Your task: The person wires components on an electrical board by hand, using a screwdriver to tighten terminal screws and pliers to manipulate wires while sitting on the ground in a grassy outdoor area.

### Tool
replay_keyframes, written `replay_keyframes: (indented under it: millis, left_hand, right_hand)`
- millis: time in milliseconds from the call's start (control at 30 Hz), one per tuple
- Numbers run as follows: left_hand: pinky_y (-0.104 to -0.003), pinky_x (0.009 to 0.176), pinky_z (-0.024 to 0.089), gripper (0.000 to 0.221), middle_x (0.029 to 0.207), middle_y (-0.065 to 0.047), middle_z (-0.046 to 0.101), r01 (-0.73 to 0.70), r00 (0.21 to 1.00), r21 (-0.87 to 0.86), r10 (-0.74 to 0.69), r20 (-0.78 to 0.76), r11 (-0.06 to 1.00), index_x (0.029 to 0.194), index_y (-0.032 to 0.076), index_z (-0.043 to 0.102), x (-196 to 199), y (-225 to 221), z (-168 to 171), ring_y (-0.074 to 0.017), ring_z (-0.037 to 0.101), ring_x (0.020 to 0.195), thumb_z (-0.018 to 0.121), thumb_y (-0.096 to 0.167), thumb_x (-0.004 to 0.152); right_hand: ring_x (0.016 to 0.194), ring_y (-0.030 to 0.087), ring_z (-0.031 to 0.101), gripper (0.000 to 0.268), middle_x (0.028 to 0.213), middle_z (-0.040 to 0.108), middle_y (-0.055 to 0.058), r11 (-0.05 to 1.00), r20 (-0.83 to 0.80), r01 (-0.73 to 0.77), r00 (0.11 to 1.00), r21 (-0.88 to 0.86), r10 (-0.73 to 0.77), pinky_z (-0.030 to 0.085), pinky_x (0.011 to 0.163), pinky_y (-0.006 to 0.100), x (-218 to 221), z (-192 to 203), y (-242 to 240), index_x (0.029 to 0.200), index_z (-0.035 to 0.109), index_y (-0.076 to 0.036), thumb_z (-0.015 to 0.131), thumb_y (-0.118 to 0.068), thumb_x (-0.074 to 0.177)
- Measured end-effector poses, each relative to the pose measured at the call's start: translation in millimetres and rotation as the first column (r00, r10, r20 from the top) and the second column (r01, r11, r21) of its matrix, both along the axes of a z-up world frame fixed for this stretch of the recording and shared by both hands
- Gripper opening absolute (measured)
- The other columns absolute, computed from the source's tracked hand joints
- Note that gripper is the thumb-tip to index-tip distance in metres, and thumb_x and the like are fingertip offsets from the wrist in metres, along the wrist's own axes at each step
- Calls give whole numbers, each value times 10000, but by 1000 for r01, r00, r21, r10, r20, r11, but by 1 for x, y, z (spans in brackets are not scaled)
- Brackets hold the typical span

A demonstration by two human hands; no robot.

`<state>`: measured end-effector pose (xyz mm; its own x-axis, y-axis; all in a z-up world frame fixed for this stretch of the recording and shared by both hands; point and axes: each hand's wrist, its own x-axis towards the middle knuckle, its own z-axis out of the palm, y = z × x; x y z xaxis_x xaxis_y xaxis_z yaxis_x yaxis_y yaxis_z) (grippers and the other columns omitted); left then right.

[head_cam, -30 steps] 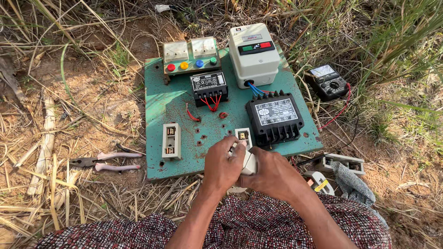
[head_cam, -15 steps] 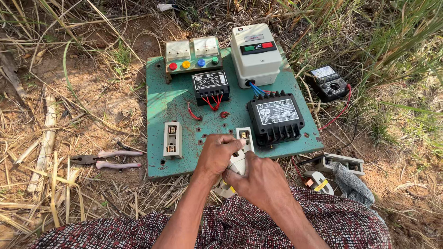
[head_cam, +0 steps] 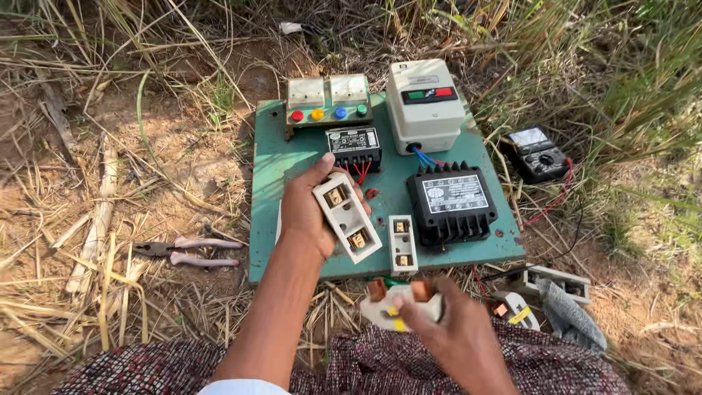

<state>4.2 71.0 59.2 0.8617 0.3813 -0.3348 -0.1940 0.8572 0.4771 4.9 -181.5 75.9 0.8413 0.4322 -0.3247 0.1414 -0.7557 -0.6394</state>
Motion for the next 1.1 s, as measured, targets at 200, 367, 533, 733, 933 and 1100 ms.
replay_keyframes:
  millis: [200, 367, 533, 733, 933, 1100]
  left_hand:
    - [-506, 575, 603, 465, 640, -171, 646, 48, 996, -62, -53, -76, 997, 720, 27, 655, -17, -10, -20, -331, 660, 538, 662, 462, 882]
    - [-537, 561, 592, 438, 636, -170, 644, 64, 997, -73, -67, -37, 995, 709, 42, 639, -15, -21, -38, -346, 664, 540, 687, 452, 856]
    - [-520, 551, 583, 372, 638, -144, 620, 9, 1000, -86, -12, -29, 996, 729, 72, 601, -10, -27, -52, -306, 648, 547, 713, 395, 874]
    - [-466, 551, 567, 310, 648, -132, 615, -46, 985, -20, 42, -165, 999, 760, 76, 624, -9, -28, -58, -276, 633, 551, 726, 353, 857]
    - [-454, 522, 559, 318, 634, -154, 623, -15, 999, 41, 16, -47, 999, 742, 59, 612, -10, -28, -56, -283, 621, 527, 723, 336, 850]
    - [-434, 525, 578, 402, 635, -171, 637, 34, 999, 45, -32, -42, 998, 716, 23, 627, -9, -30, -54, -285, 636, 521, 669, 391, 872]
  right_hand:
    - [656, 261, 727, 590, 907, 728, 199, 884, -30, -131, 991, -448, 132, 624, 606, 422, 93, -11, -65, 1278, 657, -130, 722, -555, 874]
    - [619, 242, 714, 684, 888, 782, 153, 813, -99, -213, 977, -542, 189, 609, 653, 384, 156, -59, -119, 1416, 516, -216, 767, -494, 844]
    - [599, 245, 681, 564, 930, 793, 136, 886, -193, -179, 976, -427, 104, 577, 628, 482, 176, -106, -151, 1277, 651, -175, 844, -392, 793]
    - [979, 205, 780, 609, 1081, 819, 65, 616, -270, -375, 927, -692, 262, 610, 984, 405, 181, -116, -142, 1413, 584, -270, 764, -255, 832]
    - [1336, 277, 518, 420, 1189, 732, 75, 481, -128, -324, 909, -815, 396, 255, 1214, 623, 121, -39, -63, 1363, 632, -272, 661, -407, 967]
    - [1027, 248, 755, 584, 1201, 736, 113, 931, 112, -363, 924, -42, 365, 627, 866, 429, 60, 0, 7, 1315, 619, -137, 773, -373, 804]
